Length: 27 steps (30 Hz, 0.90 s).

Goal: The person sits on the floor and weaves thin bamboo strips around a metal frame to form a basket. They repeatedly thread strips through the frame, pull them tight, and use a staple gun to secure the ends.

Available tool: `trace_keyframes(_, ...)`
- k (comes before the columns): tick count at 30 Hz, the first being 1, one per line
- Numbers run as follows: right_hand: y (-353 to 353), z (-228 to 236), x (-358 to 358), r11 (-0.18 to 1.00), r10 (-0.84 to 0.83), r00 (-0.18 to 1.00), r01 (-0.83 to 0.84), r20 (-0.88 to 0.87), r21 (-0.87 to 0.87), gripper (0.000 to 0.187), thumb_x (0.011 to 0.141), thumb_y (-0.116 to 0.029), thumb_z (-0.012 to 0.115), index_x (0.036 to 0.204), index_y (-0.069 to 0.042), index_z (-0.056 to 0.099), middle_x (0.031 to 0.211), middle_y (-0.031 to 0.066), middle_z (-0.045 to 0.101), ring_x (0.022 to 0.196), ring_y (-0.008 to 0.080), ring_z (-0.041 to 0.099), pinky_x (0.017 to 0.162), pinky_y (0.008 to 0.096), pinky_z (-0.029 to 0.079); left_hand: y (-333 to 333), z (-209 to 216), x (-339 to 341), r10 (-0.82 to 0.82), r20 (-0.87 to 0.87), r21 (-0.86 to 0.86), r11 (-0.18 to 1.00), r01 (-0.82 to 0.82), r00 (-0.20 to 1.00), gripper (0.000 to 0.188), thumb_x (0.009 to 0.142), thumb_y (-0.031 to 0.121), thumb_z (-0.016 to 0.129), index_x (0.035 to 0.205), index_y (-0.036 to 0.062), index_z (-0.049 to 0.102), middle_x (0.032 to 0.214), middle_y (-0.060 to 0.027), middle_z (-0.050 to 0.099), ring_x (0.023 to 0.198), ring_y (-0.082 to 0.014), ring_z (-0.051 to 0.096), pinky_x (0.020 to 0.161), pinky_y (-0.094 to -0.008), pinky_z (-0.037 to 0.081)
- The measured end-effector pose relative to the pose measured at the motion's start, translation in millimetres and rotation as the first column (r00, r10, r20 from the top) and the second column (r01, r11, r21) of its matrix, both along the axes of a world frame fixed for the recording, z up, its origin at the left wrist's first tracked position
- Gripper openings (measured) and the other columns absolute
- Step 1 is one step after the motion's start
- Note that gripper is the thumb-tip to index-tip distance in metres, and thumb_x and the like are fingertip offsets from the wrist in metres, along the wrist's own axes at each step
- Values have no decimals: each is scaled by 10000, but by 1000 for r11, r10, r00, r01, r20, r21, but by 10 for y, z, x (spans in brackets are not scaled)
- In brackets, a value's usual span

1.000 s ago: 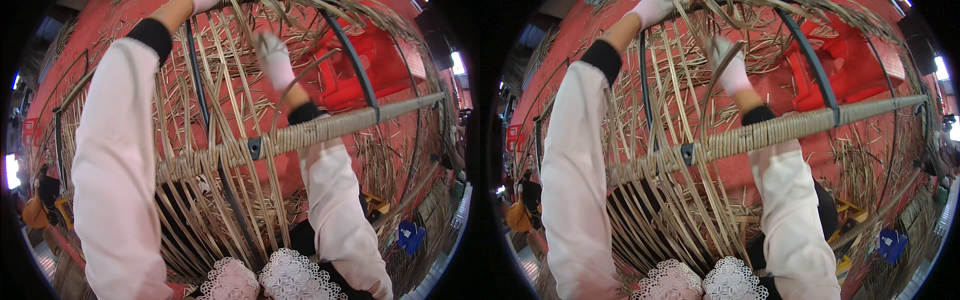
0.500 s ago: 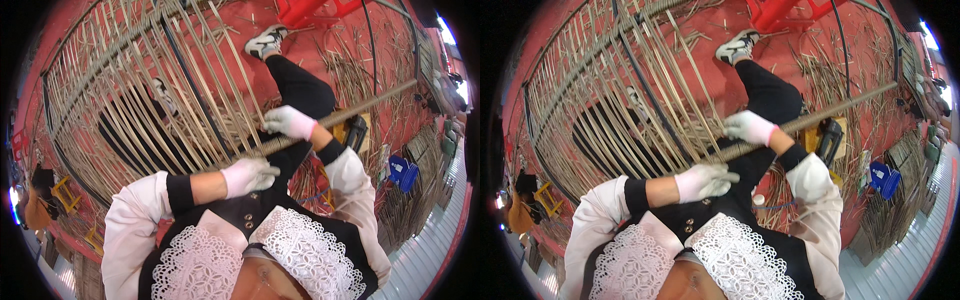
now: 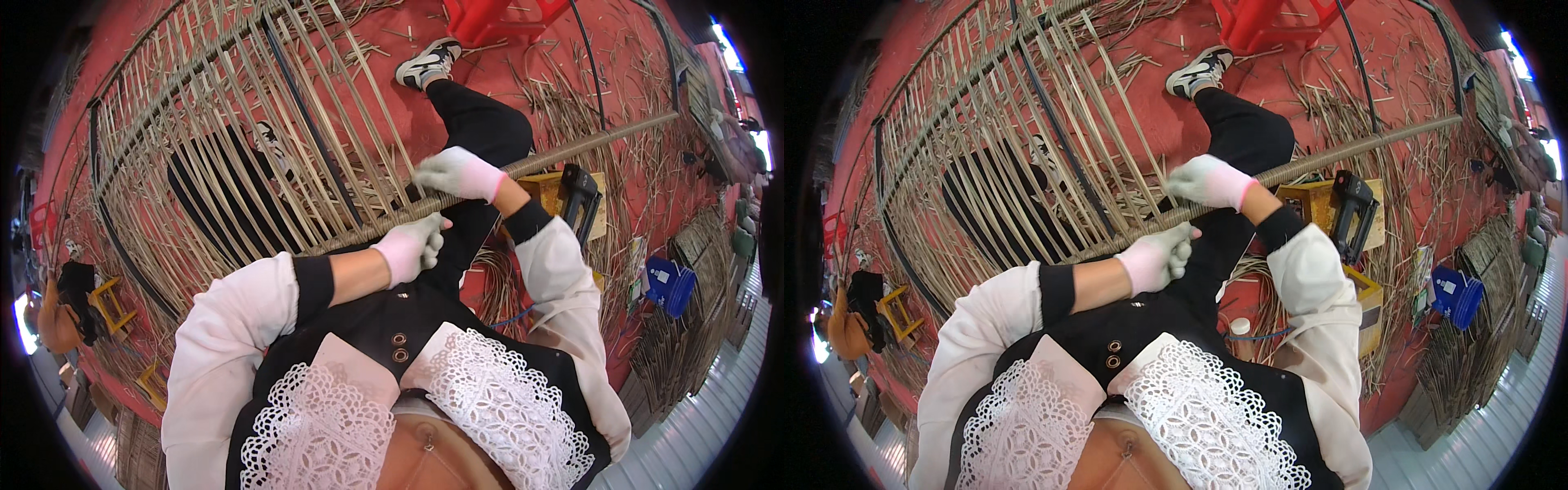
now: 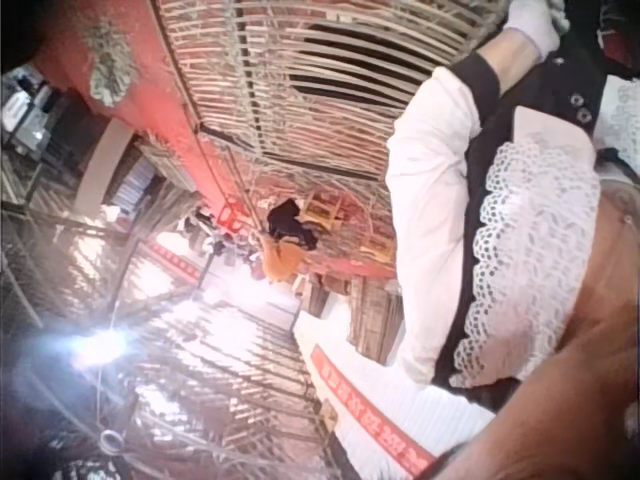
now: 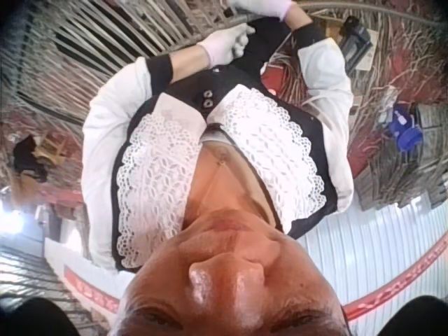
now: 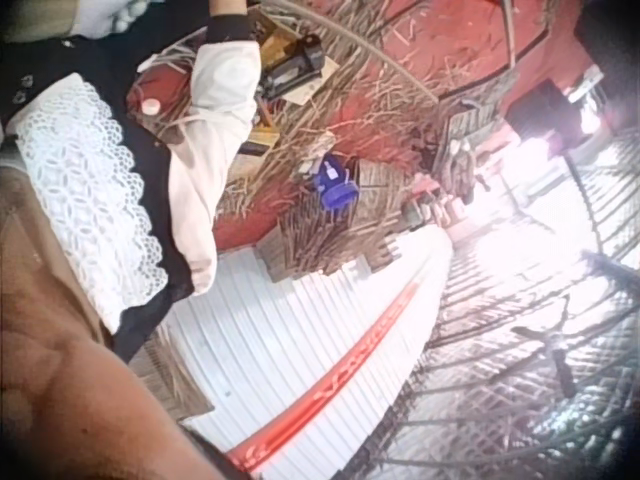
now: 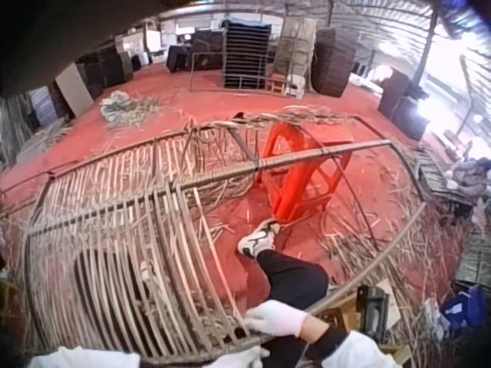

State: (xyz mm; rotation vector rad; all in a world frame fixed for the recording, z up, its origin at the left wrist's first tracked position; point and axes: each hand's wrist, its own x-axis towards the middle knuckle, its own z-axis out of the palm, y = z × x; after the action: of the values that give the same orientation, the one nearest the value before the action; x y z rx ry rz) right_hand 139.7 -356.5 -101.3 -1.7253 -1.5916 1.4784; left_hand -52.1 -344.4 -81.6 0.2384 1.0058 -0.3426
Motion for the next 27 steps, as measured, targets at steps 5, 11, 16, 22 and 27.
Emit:
trace_keyframes(5,-307,146,-18,996,24,958,1,-287,89,304,909,-218,721,1137,-19,694,849,95,682,773,129,621,754,309,508,722,530,-197,222,264,-100,974,-202,939,236,1044,322,544,1003,109,637,588,106,316,465,-53,259,422,-221,192)
trace_keyframes(11,232,67,66,999,-40,983,42,-179,8,260,968,-243,671,927,13,690,717,65,642,673,111,563,656,308,491,2434,778,372,-376,-40,915,-386,-117,926,355,1014,336,519,1167,54,672,974,-121,713,886,-269,711,791,-348,549)
trace_keyframes(16,1893,665,479,945,-49,994,15,97,327,283,950,-286,689,958,-4,691,810,98,674,737,147,618,708,335,506,3319,437,454,44,-461,681,-623,385,886,374,1036,316,463,1317,107,593,1039,-207,713,982,-384,678,843,-463,534)
trace_keyframes(22,3292,793,653,770,-66,936,-173,346,615,293,974,-282,642,1076,-10,680,915,101,688,859,177,633,806,329,499,3292,277,398,103,-88,722,-679,135,991,269,995,293,543,1162,88,590,926,-184,702,853,-394,674,755,-467,530)
trace_keyframes(27,3469,588,682,933,-27,976,-52,215,355,383,938,-356,649,1114,-21,708,1020,126,738,939,219,683,882,339,500,3232,395,456,1,-163,478,-875,80,987,374,792,392,786,1041,115,749,1081,-49,674,1053,-267,614,957,-405,464)
